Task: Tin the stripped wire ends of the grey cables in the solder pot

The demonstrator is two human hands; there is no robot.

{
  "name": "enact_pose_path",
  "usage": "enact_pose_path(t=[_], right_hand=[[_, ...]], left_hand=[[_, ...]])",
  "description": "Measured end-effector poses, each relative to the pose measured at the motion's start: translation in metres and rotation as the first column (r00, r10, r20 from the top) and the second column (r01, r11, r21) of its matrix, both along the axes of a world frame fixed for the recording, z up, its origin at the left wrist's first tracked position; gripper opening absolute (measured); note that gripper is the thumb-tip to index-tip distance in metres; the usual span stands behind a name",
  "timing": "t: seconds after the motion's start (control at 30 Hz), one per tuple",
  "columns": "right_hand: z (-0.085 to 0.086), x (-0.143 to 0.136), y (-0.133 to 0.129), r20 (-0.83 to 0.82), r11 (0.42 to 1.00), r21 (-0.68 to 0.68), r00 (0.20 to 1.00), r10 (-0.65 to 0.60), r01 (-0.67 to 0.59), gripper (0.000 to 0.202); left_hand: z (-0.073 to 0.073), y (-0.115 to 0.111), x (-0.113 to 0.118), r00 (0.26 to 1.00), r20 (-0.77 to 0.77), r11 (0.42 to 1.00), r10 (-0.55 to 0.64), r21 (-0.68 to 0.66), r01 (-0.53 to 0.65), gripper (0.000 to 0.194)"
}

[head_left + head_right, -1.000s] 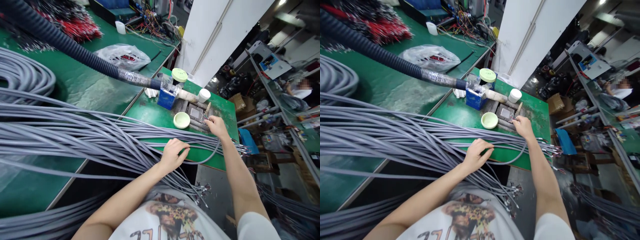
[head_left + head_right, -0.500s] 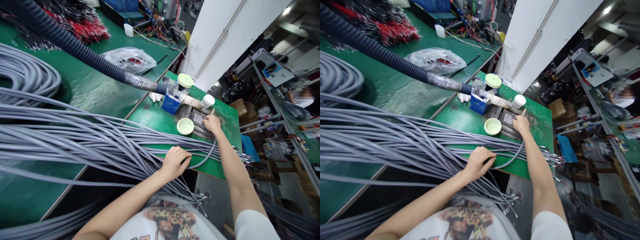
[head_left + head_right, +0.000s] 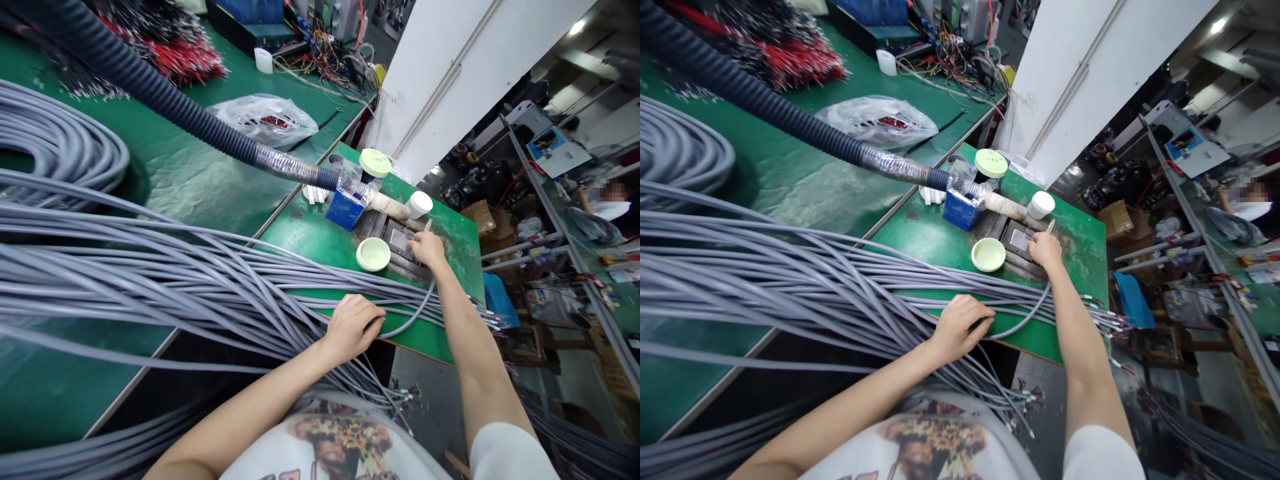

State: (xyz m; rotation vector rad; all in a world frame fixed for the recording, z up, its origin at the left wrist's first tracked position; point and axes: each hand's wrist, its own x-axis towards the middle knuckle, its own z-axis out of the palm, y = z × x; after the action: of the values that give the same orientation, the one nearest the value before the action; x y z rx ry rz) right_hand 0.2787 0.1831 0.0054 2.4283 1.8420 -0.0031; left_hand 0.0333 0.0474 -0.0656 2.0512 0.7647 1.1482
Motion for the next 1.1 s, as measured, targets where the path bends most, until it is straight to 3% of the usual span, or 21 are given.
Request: enact_pose_path(t=[0.13,0.27,0.4,0.7,0.9,1.1], right_hand=[[0.028,-0.008,-0.028,-0.158,0.992,0.101,0.984,0.086,-0.071,0.033],[0.059,-0.023,-0.079,-0.547,0.963,0.258,0.811,0.207,-0.072,0.038],[0.075,-0.039,-0.123,-0.68,0.969,0.243,0.707,0.195,-0.033,0.036],[0.071,-0.052,-0.166,-0.793,0.972,0.234,0.579,0.19,0.002,0.041],[0.068,-0.056,-0.18,-0.797,0.974,0.225,0.576,0.18,0.007,0.043],[0.069,-0.061,-0.19,-0.75,0.969,0.247,0.632,0.197,-0.009,0.035]], left_hand=[[-0.002,0.0,0.0,1.0,-0.016,1.0,0.004,0.022,-0.003,0.015],[-0.005,-0.001,0.001,0.999,-0.035,0.999,0.011,0.039,-0.01,0.015],[-0.007,-0.003,0.002,0.999,-0.04,0.999,0.025,0.044,-0.023,0.015],[-0.006,-0.004,0.002,0.998,-0.05,0.998,0.025,0.059,-0.022,0.013],[-0.007,-0.005,0.003,0.997,-0.064,0.996,0.052,0.076,-0.047,0.014],[-0.009,-0.006,0.005,0.995,-0.066,0.994,0.069,0.094,-0.063,0.014]])
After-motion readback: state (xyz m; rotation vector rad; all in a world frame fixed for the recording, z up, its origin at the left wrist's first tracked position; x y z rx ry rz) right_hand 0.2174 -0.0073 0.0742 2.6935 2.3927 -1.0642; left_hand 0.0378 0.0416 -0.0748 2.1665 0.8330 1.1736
